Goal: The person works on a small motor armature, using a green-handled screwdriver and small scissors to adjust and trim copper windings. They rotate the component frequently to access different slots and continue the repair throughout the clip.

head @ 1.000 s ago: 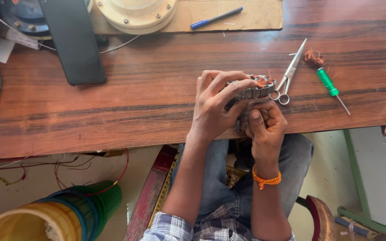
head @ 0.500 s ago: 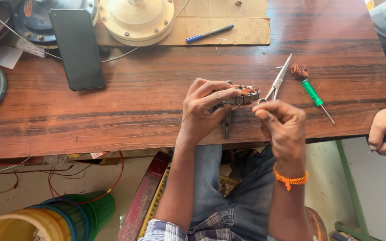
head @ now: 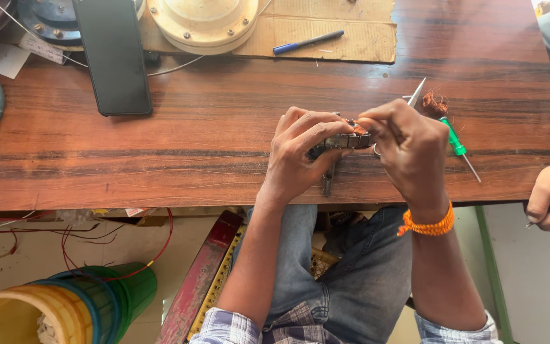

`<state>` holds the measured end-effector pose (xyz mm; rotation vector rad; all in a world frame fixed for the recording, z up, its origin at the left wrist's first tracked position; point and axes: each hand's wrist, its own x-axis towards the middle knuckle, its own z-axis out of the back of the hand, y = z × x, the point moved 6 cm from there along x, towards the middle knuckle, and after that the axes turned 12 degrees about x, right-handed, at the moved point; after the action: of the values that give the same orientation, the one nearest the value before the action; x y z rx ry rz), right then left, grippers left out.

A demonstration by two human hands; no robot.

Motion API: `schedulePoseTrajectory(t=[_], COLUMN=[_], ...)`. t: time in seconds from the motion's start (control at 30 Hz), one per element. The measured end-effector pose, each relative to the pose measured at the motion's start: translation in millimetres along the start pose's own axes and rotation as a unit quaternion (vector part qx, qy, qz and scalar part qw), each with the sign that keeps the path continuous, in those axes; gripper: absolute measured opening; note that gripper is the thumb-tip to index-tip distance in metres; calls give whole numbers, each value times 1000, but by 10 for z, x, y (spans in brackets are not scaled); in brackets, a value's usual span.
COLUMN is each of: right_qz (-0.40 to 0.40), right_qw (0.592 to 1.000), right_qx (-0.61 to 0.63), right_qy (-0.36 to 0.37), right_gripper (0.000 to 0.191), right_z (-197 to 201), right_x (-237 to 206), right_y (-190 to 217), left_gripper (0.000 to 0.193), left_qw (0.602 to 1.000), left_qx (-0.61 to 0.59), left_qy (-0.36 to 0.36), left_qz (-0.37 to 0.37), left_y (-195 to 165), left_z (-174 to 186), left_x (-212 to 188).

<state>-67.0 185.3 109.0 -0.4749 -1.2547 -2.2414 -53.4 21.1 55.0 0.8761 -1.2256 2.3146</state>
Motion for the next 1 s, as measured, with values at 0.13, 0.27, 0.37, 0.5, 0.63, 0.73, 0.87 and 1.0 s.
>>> schedulePoseTrajectory(t=[0.13,0.27,0.37,0.5,0.63,0.73,0.87,1.0], right_qz=[45,22,50,30,0,8,-62,-97], right_qw=[998,998,997,999,999,999,992,982], right_qx=[-20,-41,-45,-21,-44,-1,-4,53], right_qy=[36,47,29,-9,-18,-45,-112,-152], right_gripper=[7,16,20,21,22,13,12,11], right_z=[-34,-8,-29,-72,-69,-44,-169,-398], right_x=[154,220,231,244,142,-53,-315,-453], right_y=[-14,-116,-103,-74,63,262,371,377], left_gripper=[73,89,101,101,83,81,87,91], left_qw=[998,950,930,878,861,858,873,863], left_qx=[-42,-216,-273,-374,-397,-393,-399,-400], left_qy=[31,137,176,231,277,298,277,303], left_qz=[19,179,175,191,158,145,42,51], left_y=[-51,121,189,254,329,413,379,409], left_z=[74,-37,-56,-99,-122,-135,-78,-46], left_x=[57,191,326,351,388,392,414,395])
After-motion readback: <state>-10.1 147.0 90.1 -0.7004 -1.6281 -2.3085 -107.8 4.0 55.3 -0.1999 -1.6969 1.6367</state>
